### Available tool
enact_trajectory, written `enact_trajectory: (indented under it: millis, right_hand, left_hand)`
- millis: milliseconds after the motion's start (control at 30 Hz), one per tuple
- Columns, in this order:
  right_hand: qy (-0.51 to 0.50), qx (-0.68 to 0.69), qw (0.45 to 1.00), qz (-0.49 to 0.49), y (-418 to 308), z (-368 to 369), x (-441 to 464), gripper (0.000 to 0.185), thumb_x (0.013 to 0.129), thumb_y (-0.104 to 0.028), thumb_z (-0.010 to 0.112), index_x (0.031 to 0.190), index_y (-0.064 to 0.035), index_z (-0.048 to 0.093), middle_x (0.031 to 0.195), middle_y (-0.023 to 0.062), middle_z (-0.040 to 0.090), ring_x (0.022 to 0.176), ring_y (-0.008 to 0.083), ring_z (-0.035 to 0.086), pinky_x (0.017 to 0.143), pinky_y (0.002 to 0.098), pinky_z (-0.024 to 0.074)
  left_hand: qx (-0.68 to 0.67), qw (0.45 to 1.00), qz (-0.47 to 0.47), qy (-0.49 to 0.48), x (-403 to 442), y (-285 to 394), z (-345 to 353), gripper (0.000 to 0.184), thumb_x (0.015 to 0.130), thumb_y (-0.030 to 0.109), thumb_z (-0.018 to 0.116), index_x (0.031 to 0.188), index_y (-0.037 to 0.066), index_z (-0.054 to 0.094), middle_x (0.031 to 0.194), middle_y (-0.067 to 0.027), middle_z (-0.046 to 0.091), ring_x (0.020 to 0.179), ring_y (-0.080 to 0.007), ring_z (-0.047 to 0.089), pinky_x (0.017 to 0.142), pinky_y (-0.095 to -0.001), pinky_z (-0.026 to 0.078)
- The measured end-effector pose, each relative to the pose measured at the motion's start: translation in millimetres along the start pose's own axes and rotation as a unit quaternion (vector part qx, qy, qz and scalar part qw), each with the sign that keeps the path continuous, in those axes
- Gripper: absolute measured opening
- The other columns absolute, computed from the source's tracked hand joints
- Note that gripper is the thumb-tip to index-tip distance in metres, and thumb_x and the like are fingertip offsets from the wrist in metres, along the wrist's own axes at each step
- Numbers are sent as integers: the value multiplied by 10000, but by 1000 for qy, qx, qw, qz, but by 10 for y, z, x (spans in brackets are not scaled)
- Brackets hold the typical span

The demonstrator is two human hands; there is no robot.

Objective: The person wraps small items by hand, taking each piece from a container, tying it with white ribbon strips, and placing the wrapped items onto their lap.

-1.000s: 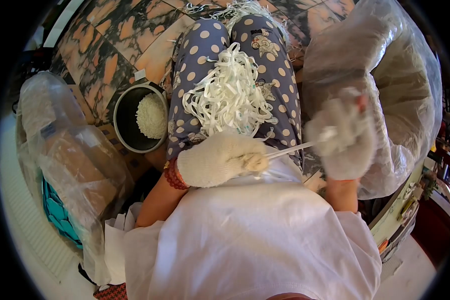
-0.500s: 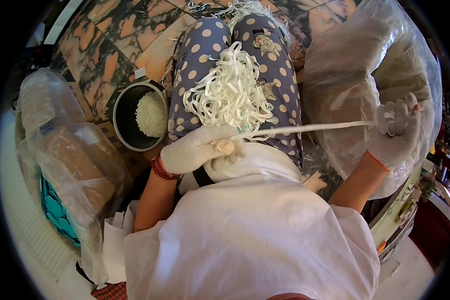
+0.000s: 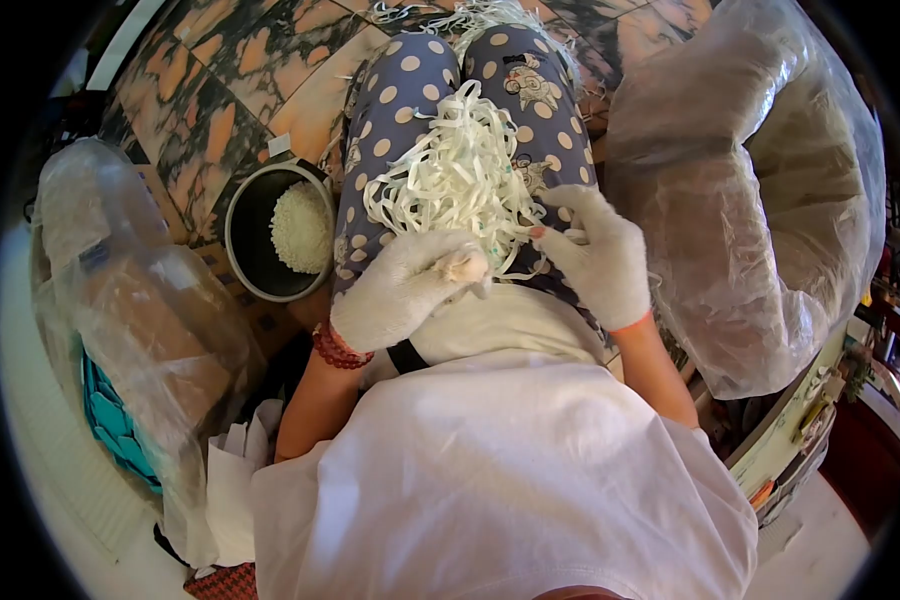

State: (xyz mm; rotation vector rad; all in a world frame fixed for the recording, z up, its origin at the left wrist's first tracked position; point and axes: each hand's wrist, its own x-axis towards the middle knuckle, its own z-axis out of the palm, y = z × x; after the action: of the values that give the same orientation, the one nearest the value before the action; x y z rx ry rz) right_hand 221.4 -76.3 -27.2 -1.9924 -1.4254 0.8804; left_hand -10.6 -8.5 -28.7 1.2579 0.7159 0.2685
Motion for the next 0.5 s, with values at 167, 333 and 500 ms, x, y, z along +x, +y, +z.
enact_trajectory:
  millis: [167, 333, 500]
  right_hand:
    - [17, -126, 988, -92, 221, 178, 67, 183, 853, -15, 707, 1034, -7, 689, 794, 55, 672, 723, 63, 638, 647, 241, 492]
    - [-2, 148, 989, 3, 49, -126, -18, 127, 854, -11, 655, 973, -2, 701, 766, 48, 667, 699, 57, 614, 640, 228, 474]
    - [-54, 138, 989, -15, -289, -421, -161, 134, 820, -16, 691, 952, 2, 704, 848, 53, 730, 675, 64, 604, 634, 228, 481]
  left_hand:
    - [18, 1000, -10, 20, 51, 0, 0, 276, 1034, 298, 564, 943, 51, 645, 838, 27, 630, 687, -42, 467, 624, -201, 388]
    - [64, 985, 125, 101, 151, 47, 80, 205, 960, 211, 692, 1084, 51, 661, 884, 42, 603, 740, -42, 484, 643, -220, 413]
    - [244, 947, 196, 78, 299, 314, 268, 273, 872, 101, 714, 1137, 61, 664, 865, -30, 606, 757, -163, 582, 678, -317, 485]
